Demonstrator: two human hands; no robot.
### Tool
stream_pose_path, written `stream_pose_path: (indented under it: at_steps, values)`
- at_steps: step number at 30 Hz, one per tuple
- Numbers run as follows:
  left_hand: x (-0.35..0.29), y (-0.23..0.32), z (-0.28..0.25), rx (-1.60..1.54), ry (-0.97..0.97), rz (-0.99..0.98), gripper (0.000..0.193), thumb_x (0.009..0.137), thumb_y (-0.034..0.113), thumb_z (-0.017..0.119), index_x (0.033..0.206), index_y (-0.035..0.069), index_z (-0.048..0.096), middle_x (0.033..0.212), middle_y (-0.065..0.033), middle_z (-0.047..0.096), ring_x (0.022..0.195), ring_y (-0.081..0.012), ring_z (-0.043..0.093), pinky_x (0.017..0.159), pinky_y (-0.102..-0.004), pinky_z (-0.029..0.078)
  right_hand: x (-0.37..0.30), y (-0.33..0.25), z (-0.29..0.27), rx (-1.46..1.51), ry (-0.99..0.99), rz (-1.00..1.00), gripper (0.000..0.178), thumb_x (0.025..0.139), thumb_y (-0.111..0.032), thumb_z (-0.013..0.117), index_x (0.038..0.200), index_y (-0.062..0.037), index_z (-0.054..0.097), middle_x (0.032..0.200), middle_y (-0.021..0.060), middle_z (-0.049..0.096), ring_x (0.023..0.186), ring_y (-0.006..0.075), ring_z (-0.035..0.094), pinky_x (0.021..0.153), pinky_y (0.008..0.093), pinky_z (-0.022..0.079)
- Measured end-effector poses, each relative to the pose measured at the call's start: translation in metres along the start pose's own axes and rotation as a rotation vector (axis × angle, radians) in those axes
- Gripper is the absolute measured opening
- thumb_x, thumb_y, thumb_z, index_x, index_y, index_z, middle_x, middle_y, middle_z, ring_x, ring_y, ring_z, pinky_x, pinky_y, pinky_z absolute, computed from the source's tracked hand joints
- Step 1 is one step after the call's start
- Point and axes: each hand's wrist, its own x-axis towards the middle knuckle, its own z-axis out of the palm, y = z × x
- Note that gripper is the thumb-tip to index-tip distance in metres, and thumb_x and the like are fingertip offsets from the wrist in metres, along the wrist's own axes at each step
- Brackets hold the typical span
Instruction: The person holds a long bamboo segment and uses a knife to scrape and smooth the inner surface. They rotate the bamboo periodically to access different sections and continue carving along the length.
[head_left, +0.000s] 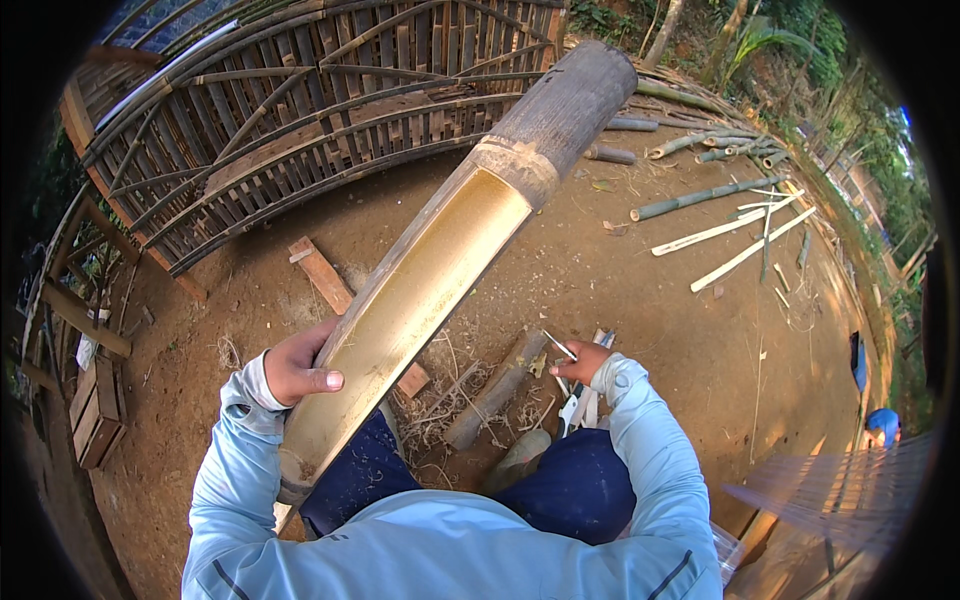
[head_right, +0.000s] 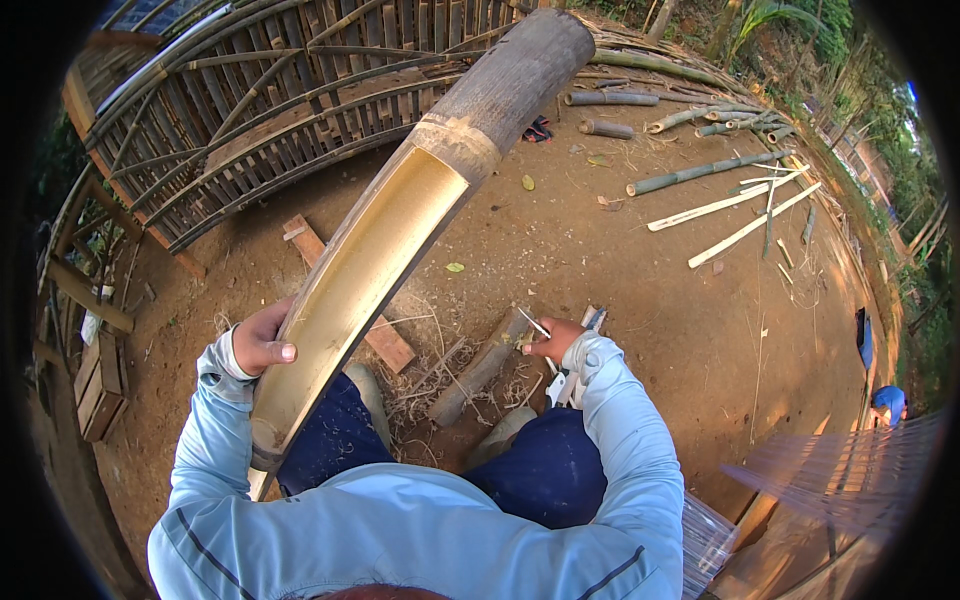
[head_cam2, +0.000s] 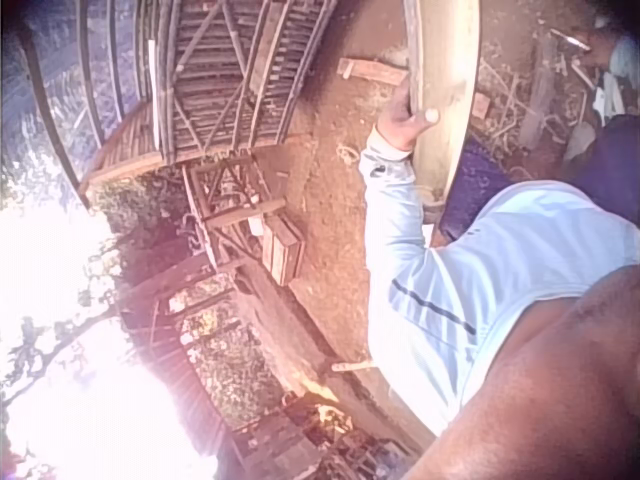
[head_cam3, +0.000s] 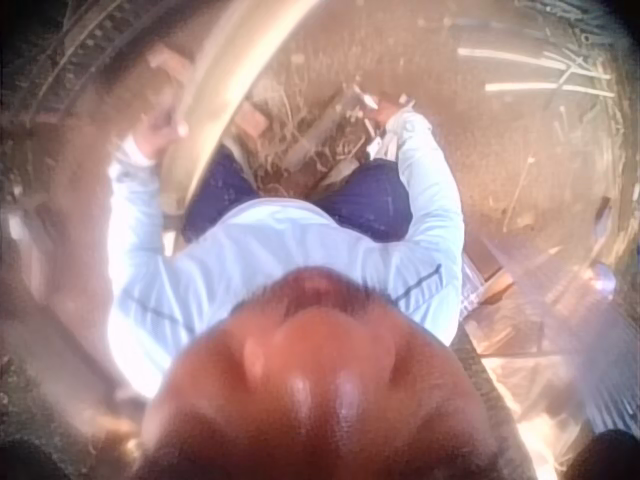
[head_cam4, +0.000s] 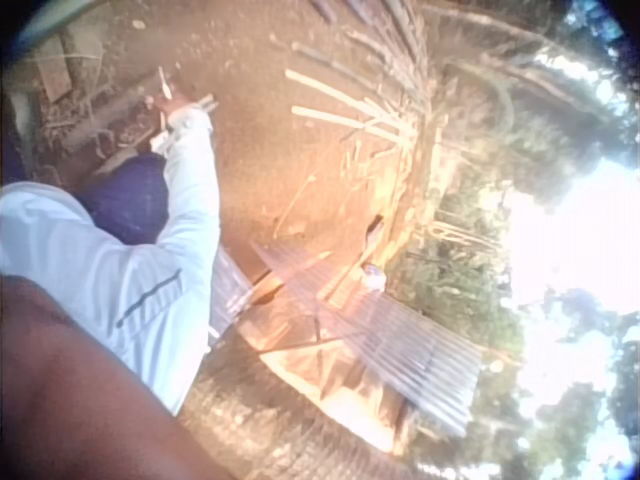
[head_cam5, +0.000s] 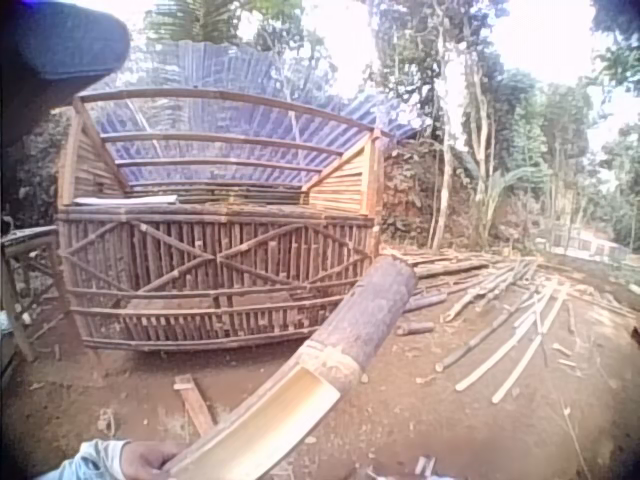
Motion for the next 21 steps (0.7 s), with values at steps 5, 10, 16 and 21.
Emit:
stream_pose_path:
  at_steps: [5, 10, 16, 21]
  values:
    - [0.000, 0.000, 0.000, -0.007, -0.008, -0.003, 0.102, 0.075, 0.052, 0.076, 0.145, -0.007, 0.032, 0.136, -0.0222, 0.049, 0.128, -0.0304, 0.045, 0.109, -0.0397, 0.032, 0.001, 0.000, -0.001, -0.007, -0.012, -0.004, 0.070, 0.083, -0.047, 0.072, 0.131, -0.0008, 0.053, 0.113, 0.0184, 0.068, 0.106, 0.0295, 0.065, 0.091, 0.0379, 0.049]
    - [0.001, 0.002, 0.000, -0.027, -0.022, -0.005, 0.102, 0.075, 0.051, 0.077, 0.146, -0.007, 0.032, 0.137, -0.0217, 0.048, 0.129, -0.0300, 0.044, 0.110, -0.0396, 0.031, 0.001, 0.008, 0.004, 0.030, 0.064, -0.068, 0.065, 0.081, -0.054, 0.071, 0.115, 0.0009, 0.058, 0.103, 0.0192, 0.069, 0.097, 0.0350, 0.065, 0.086, 0.0411, 0.049]
    - [0.000, -0.001, -0.001, -0.030, -0.018, -0.003, 0.101, 0.075, 0.049, 0.077, 0.145, -0.007, 0.032, 0.136, -0.0210, 0.049, 0.128, -0.0293, 0.044, 0.109, -0.0391, 0.032, -0.001, 0.001, 0.000, 0.029, 0.010, -0.014, 0.067, 0.082, -0.050, 0.072, 0.128, -0.0039, 0.054, 0.108, 0.0170, 0.069, 0.102, 0.0308, 0.065, 0.089, 0.0383, 0.049]
    - [0.001, -0.004, -0.002, -0.013, -0.005, -0.019, 0.104, 0.071, 0.053, 0.079, 0.145, -0.006, 0.035, 0.134, -0.0174, 0.051, 0.124, -0.0248, 0.047, 0.107, -0.0361, 0.034, -0.003, 0.001, 0.000, 0.064, 0.020, -0.035, 0.067, 0.081, -0.052, 0.071, 0.119, 0.0010, 0.056, 0.106, 0.0168, 0.070, 0.098, 0.0321, 0.066, 0.086, 0.0398, 0.049]
